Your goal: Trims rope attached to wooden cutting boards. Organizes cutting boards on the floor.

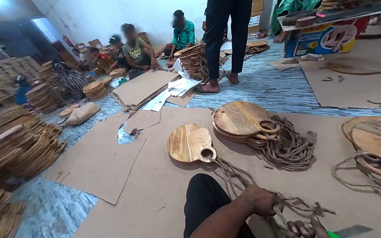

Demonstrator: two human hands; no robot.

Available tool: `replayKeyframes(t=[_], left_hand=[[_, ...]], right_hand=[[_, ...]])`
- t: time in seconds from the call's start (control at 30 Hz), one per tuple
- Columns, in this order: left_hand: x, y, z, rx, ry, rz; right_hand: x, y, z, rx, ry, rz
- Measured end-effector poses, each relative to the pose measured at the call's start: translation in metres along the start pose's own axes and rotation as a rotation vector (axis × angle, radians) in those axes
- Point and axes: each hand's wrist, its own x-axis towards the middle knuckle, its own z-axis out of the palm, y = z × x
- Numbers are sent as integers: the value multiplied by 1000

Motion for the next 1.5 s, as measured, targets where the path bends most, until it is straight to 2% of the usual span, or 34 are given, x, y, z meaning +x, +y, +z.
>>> replayKeyframes(t=[0.1, 0.2, 0.27, 0.33, 0.4, 0.5, 0.57, 0.7, 0.87, 1.07, 1.27, 1.5], left_hand=[[-6, 0, -8, -64, -8, -70], [-10, 2, -3, -324, 11, -39], [-8, -2, -7, -475, -6, -95], [-3, -4, -15, -576, 31, -140], [-2, -5, -22, -611, 125, -165], [-2, -8, -25, -643, 323, -143], [-3, -8, -26, -689, 421, -101], [-11, -8, -24, -745, 453, -54], [-8, -7, -22, -684, 361, -60], [-3, -4, -19, -686, 273, -4], [-6, -4, -27, -661, 20, 112], [-8, -11, -32, -716, -138, 195]], right_hand=[[48, -18, -32, -142, 9, 63], [80, -43, -80, -396, 315, 21], [81, -57, -102, -500, 424, 17], [64, -64, -105, -576, 461, -24], [37, -51, -95, -610, 380, -18], [9, -13, -81, -684, 120, 200], [13, 9, -72, -739, 9, 295], [48, 10, -48, -738, -4, 252], [74, -2, -28, -784, -70, 130], [77, 12, -37, -716, -78, 49], [84, 20, -54, -800, -156, -59], [73, 25, -54, -637, -230, -5]])
